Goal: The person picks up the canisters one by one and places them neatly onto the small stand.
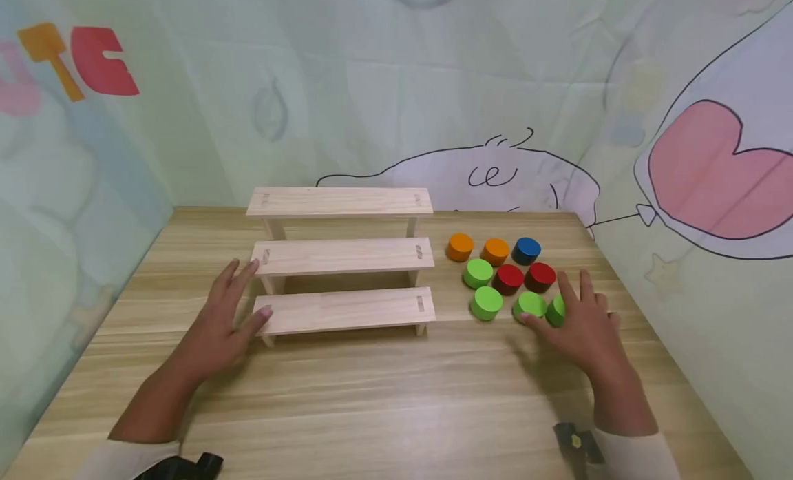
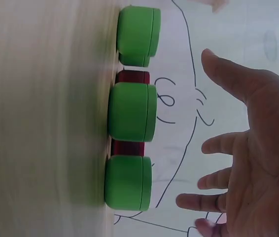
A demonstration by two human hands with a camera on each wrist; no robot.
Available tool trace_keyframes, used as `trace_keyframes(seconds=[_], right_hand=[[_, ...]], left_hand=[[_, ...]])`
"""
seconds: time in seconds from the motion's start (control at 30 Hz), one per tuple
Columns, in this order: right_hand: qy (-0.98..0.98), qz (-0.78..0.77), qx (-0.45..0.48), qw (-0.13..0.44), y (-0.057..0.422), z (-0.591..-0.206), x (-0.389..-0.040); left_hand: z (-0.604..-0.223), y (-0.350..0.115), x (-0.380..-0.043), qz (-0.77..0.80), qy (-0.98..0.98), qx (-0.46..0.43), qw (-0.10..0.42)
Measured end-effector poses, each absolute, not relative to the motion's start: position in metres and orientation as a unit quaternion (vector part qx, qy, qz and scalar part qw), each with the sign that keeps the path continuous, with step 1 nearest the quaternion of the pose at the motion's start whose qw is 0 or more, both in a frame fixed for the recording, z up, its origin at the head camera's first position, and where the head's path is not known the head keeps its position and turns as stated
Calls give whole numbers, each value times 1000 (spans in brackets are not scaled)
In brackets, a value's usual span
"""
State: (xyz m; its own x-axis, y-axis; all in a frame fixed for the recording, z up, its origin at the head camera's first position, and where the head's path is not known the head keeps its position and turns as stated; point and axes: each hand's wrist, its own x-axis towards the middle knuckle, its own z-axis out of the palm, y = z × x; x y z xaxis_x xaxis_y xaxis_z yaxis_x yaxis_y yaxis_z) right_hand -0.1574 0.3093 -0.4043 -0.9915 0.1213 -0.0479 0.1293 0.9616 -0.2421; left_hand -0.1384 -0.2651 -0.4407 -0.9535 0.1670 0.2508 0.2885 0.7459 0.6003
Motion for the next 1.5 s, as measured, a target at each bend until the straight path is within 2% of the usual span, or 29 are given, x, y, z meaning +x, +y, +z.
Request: trace_keyframes(seconds=[0.2, 0.6, 0.9, 1.23, 1.5], right_hand=[[989, -130, 66, 10, 324, -407, -157], [976, -212, 27, 40, 356, -410, -158], [970, -242, -13, 33, 376, -419, -162], [961, -273, -1, 51, 387, -429, -161], [959, -277, 8, 59, 388, -434, -167]], left_hand=[[-448, -263, -143, -387, -905, -143, 102], [-463, -268, -145, -516, -838, -170, 42], [-465, -265, -146, -535, -827, -170, 40], [-467, -260, -144, -537, -828, -153, 49], [-465, -261, -142, -527, -837, -144, 34]])
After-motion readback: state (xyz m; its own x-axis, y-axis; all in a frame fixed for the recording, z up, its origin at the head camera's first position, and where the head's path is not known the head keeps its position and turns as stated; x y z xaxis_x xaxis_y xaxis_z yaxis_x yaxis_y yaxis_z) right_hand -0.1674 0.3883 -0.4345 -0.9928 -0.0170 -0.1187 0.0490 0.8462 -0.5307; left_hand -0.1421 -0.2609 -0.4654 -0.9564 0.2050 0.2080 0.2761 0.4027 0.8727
